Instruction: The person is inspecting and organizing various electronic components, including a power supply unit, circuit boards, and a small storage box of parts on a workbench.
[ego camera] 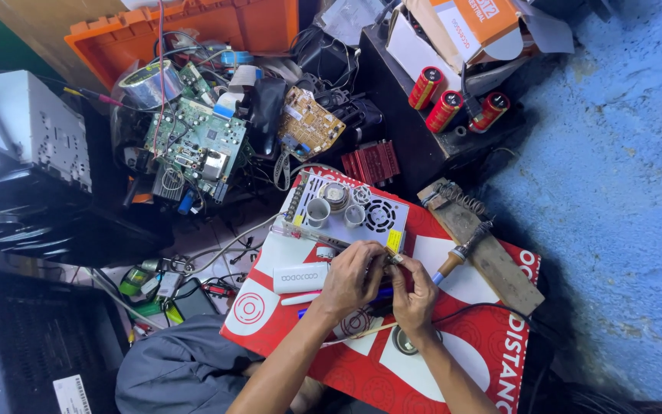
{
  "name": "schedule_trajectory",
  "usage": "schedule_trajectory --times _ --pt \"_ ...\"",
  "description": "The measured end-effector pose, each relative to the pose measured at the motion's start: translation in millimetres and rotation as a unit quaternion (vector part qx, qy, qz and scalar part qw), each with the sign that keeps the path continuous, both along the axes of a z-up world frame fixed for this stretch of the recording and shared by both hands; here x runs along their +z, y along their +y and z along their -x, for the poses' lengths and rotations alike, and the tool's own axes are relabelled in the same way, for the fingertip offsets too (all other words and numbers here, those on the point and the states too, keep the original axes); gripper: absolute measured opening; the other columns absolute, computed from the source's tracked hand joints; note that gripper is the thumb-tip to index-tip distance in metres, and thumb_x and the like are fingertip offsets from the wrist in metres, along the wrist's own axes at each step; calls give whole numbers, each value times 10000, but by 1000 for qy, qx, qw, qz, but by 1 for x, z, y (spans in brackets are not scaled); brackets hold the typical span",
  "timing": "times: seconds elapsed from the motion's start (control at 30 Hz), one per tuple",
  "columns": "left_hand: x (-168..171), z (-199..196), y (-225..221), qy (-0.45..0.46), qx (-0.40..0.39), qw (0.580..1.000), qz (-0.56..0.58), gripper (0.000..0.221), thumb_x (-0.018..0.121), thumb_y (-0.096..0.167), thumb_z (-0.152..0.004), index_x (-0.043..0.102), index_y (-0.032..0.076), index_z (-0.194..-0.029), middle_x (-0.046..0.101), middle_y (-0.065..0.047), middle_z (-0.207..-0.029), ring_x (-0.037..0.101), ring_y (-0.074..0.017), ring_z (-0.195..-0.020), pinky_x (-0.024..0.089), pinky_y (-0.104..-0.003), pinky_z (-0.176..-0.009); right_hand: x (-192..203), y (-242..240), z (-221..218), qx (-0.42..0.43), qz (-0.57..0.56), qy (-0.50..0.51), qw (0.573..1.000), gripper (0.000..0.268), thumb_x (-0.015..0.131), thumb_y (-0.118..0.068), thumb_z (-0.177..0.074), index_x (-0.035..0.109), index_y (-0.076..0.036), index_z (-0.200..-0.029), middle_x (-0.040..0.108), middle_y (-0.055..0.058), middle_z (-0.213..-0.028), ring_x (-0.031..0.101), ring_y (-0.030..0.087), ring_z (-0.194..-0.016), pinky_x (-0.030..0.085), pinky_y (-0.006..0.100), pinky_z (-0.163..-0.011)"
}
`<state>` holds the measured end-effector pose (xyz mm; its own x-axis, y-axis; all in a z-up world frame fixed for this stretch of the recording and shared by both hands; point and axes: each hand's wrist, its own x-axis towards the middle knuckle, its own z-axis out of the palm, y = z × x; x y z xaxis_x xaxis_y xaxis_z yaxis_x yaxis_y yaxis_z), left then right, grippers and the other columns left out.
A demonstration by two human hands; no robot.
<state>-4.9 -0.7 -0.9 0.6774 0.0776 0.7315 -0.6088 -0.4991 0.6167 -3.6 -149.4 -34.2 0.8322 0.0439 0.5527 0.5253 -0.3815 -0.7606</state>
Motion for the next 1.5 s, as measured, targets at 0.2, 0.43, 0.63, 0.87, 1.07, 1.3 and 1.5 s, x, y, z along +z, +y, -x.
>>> schedule_trajectory --times 0.2,0.43,0.63,0.87,1.07,1.3,1.5 --pt "18 1 2 9 8 1000 1 106 692 2 -874 649 29 -968 648 -114 -823 663 -282 -677 572 -350 -605 16 0 0 9 -19 22 1000 105 694 -82 -966 748 -12 -1023 756 126 -884 756 264 -863 590 392 -778" --pt "33 15 15 18 21 999 46 37 657 32 -928 654 40 -964 662 -105 -834 675 -287 -691 570 -342 -601 52 16 2 48 2 22 999 71 721 -97 -943 745 -32 -958 755 117 -851 765 285 -843 598 400 -765" --pt "39 31 26 49 44 986 154 63 627 54 -957 688 50 -941 682 -88 -789 685 -244 -638 563 -315 -562 86 35 8 95 30 2 995 74 726 -110 -930 764 -60 -968 766 87 -836 771 270 -780 607 371 -714" --pt "42 38 29 84 33 971 224 96 618 46 -973 703 22 -937 691 -117 -749 682 -236 -620 557 -323 -565 85 36 2 116 8 55 992 114 690 -114 -962 747 -22 -998 747 129 -786 766 249 -740 611 375 -672" --pt "41 40 26 103 65 965 233 84 661 70 -962 715 33 -909 698 -100 -719 685 -214 -615 556 -305 -574 95 38 -1 141 15 63 988 130 679 -113 -968 765 -23 -1008 751 136 -797 767 243 -722 611 353 -641" --pt "31 41 37 126 96 965 207 96 667 91 -958 712 39 -891 676 -115 -682 677 -228 -598 547 -317 -572 94 43 -10 171 62 54 982 120 702 -145 -953 801 -92 -995 760 70 -805 771 245 -735 609 341 -631" --pt "24 46 46 145 144 965 165 110 670 129 -957 725 48 -905 706 -110 -661 698 -245 -556 554 -307 -518 85 47 -12 173 97 29 980 147 741 -121 -922 777 -69 -1056 749 95 -794 762 251 -715 616 360 -635"
